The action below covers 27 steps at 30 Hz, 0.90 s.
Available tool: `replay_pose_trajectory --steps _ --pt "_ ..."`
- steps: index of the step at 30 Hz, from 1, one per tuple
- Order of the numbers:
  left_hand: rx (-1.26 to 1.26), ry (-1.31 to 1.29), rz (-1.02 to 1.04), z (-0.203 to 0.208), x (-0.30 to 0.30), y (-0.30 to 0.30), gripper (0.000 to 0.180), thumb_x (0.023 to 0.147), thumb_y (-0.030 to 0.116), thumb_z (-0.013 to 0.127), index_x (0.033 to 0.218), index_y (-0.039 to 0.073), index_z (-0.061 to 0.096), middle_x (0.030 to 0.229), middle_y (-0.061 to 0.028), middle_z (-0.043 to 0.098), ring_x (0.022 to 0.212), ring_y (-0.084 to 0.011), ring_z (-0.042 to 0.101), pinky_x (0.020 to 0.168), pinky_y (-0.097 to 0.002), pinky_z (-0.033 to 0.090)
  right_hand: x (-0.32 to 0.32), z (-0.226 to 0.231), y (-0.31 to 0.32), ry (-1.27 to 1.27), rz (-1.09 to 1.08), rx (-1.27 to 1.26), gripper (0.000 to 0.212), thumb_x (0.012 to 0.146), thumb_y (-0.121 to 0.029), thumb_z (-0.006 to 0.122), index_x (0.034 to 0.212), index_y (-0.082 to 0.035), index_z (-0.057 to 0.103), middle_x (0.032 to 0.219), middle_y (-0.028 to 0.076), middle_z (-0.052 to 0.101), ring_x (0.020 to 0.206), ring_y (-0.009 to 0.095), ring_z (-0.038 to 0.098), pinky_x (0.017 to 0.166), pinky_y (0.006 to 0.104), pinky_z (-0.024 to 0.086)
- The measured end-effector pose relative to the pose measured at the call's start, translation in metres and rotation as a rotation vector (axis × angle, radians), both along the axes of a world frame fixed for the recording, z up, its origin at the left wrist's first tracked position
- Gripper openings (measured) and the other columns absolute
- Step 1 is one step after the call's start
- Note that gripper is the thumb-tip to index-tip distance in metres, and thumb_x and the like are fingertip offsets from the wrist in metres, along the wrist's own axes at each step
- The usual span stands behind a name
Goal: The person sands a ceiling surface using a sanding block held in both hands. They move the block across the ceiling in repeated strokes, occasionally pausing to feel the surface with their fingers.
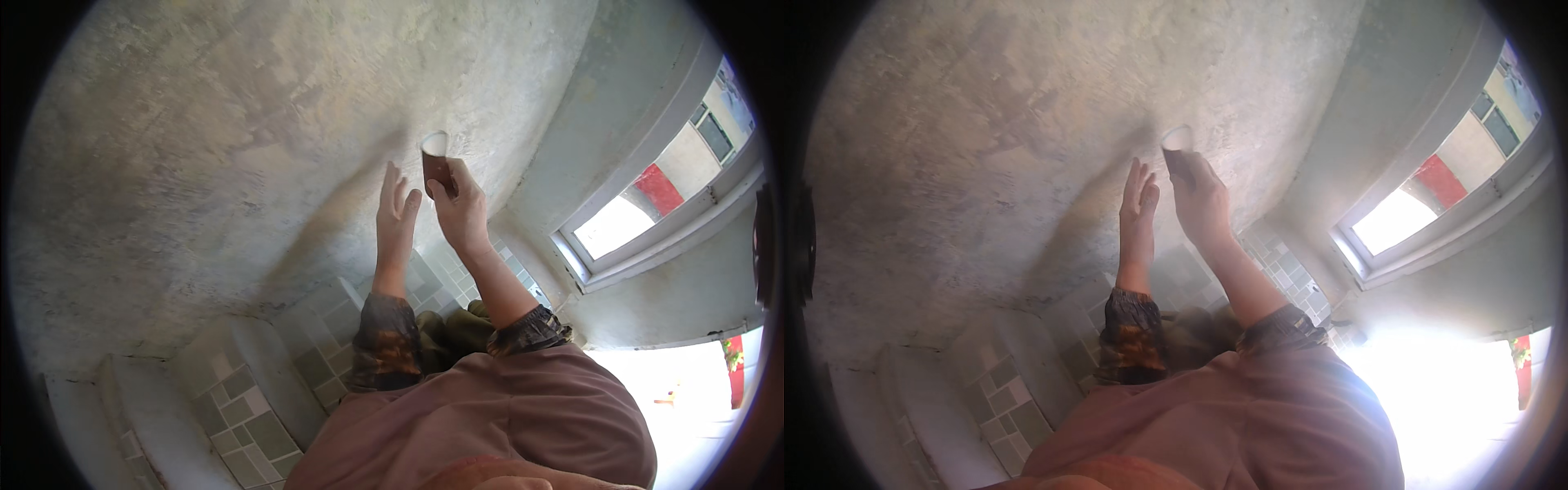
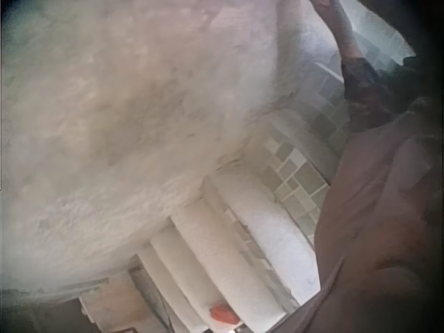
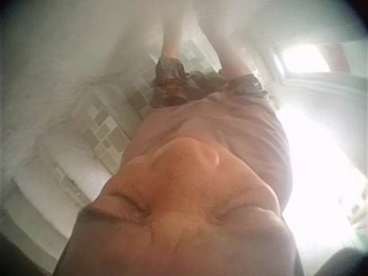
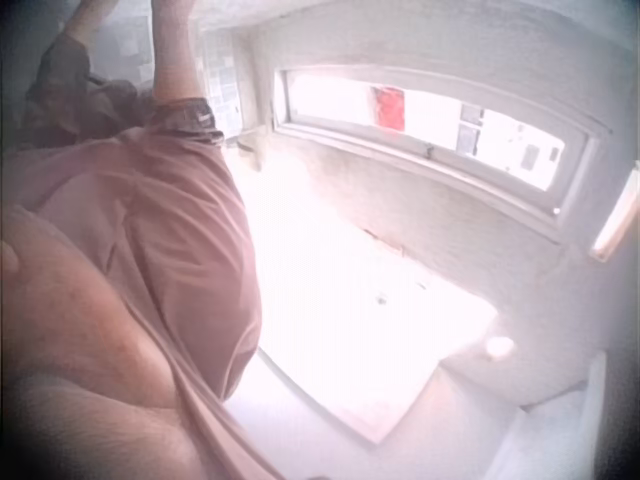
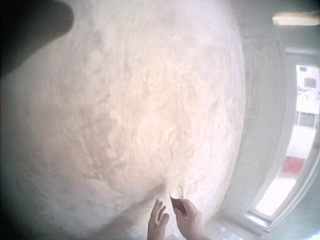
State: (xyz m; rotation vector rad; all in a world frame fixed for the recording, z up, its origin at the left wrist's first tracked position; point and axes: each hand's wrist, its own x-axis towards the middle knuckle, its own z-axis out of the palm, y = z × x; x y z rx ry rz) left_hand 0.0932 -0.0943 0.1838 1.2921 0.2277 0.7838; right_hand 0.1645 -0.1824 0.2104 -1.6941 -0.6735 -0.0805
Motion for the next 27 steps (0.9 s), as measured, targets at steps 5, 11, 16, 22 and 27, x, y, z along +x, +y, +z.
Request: replay_pose_trajectory --steps 5,11,16,22,27 --pt "0.038 -0.091 -0.024 0.012 -0.005 -0.006 0.060 0.104 0.031 0.049 0.152 0.000 0.029 0.147 -0.0149 0.043 0.137 -0.0220 0.041 0.111 -0.0337 0.034 -0.021 0.005 0.019 -0.479 0.039 0.017 0.035 0.083 0.000 0.064 0.116 -0.011 0.066 0.127 0.013 0.062 0.117 0.033 0.058 0.088 0.0407 0.054" --pt "-0.152 -0.220 0.188 0.015 -0.006 0.011 0.046 0.106 0.026 0.042 0.143 -0.003 0.041 0.137 -0.0136 0.051 0.124 -0.0227 0.053 0.101 -0.0347 0.047 -0.025 0.014 0.032 -0.588 0.167 0.002 0.045 0.080 0.004 0.061 0.122 -0.011 0.064 0.137 0.019 0.054 0.124 0.037 0.052 0.095 0.0437 0.051" --pt "-0.027 -0.193 0.401 0.021 -0.005 0.022 0.036 0.104 0.015 0.047 0.133 -0.006 0.050 0.125 -0.0138 0.059 0.113 -0.0205 0.061 0.098 -0.0334 0.053 -0.022 0.020 0.045 -0.669 0.192 -0.075 0.054 0.076 0.007 0.059 0.128 -0.007 0.060 0.144 0.019 0.048 0.132 0.039 0.045 0.106 0.0464 0.043" --pt "-0.039 -0.169 0.501 0.016 -0.006 0.041 0.023 0.100 0.006 0.052 0.117 -0.008 0.056 0.114 -0.0135 0.065 0.099 -0.0165 0.064 0.093 -0.0329 0.054 -0.013 0.010 0.064 -0.798 0.238 -0.237 0.068 0.079 0.002 0.053 0.144 -0.013 0.047 0.152 0.024 0.036 0.144 0.045 0.028 0.116 0.0518 0.030" --pt "0.103 -0.111 0.692 0.018 -0.005 0.036 0.018 0.096 0.004 0.055 0.112 -0.006 0.057 0.111 -0.0141 0.064 0.099 -0.0201 0.064 0.088 -0.0338 0.054 -0.008 0.004 0.075 -0.768 0.223 -0.174 0.062 0.083 0.003 0.056 0.142 -0.015 0.051 0.151 0.018 0.040 0.142 0.039 0.034 0.116 0.0517 0.030"
